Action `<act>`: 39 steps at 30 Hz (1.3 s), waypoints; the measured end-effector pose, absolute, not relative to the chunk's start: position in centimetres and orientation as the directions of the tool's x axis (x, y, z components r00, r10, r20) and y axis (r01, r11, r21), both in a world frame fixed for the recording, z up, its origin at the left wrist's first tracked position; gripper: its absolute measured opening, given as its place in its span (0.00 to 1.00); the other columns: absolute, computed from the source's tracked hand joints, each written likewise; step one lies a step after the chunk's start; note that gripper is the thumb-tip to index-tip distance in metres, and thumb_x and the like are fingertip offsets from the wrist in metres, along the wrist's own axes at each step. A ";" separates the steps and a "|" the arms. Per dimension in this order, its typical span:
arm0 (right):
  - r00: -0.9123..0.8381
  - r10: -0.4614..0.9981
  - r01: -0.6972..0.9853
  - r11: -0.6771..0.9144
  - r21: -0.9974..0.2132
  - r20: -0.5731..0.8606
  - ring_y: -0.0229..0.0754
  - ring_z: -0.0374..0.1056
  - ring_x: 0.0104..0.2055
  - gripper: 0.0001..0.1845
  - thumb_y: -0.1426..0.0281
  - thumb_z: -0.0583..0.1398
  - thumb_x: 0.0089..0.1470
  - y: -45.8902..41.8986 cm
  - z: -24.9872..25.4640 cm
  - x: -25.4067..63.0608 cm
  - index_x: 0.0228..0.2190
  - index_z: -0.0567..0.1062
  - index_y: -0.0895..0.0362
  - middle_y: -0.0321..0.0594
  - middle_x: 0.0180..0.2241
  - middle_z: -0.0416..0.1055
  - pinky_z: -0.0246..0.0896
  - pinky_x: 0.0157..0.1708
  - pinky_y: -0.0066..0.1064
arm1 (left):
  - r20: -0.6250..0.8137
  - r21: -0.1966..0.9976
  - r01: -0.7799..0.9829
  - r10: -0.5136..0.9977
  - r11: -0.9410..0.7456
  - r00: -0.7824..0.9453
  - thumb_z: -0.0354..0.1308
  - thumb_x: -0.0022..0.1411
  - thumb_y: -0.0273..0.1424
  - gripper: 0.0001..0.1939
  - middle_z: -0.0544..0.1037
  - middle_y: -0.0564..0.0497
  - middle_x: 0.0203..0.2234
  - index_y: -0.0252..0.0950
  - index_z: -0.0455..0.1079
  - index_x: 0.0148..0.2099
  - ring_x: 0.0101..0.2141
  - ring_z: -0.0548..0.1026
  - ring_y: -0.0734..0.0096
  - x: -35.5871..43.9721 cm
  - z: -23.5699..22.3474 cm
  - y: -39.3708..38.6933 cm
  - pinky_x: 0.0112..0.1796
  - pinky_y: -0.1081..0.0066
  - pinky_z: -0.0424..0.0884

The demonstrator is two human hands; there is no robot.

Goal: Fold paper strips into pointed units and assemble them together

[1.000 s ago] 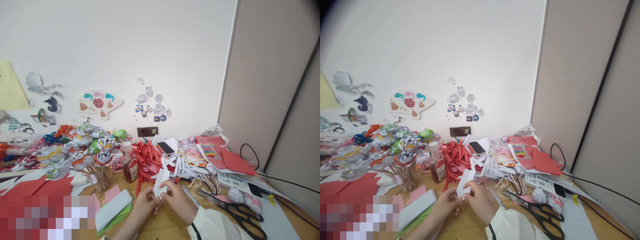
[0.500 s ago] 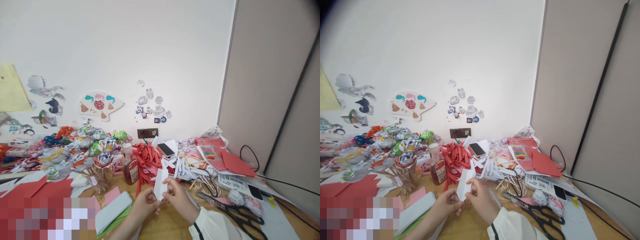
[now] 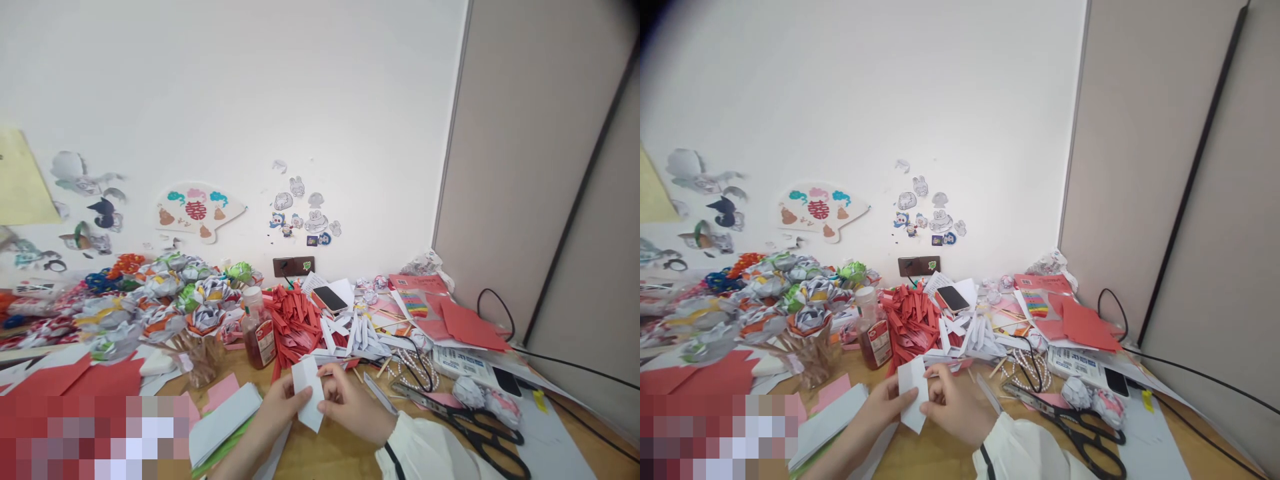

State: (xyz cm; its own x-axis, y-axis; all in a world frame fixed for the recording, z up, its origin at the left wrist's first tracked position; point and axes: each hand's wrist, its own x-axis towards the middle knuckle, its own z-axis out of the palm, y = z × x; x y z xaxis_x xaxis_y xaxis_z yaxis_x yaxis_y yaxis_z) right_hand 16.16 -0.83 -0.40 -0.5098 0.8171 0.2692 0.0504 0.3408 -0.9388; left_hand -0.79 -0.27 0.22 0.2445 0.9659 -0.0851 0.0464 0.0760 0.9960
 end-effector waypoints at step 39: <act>-0.080 0.888 0.291 0.455 -0.842 0.452 0.41 0.66 0.29 0.06 0.75 0.55 0.46 -0.8 -0.1 14.8 0.24 0.73 0.59 0.40 0.25 0.71 0.60 0.30 0.30 | 0.185 0.944 0.265 0.980 -0.199 0.078 0.52 0.50 0.32 0.06 0.71 0.55 0.21 0.36 0.62 0.32 0.24 0.70 0.69 1.0 -0.1 -1.8 0.25 0.73 0.63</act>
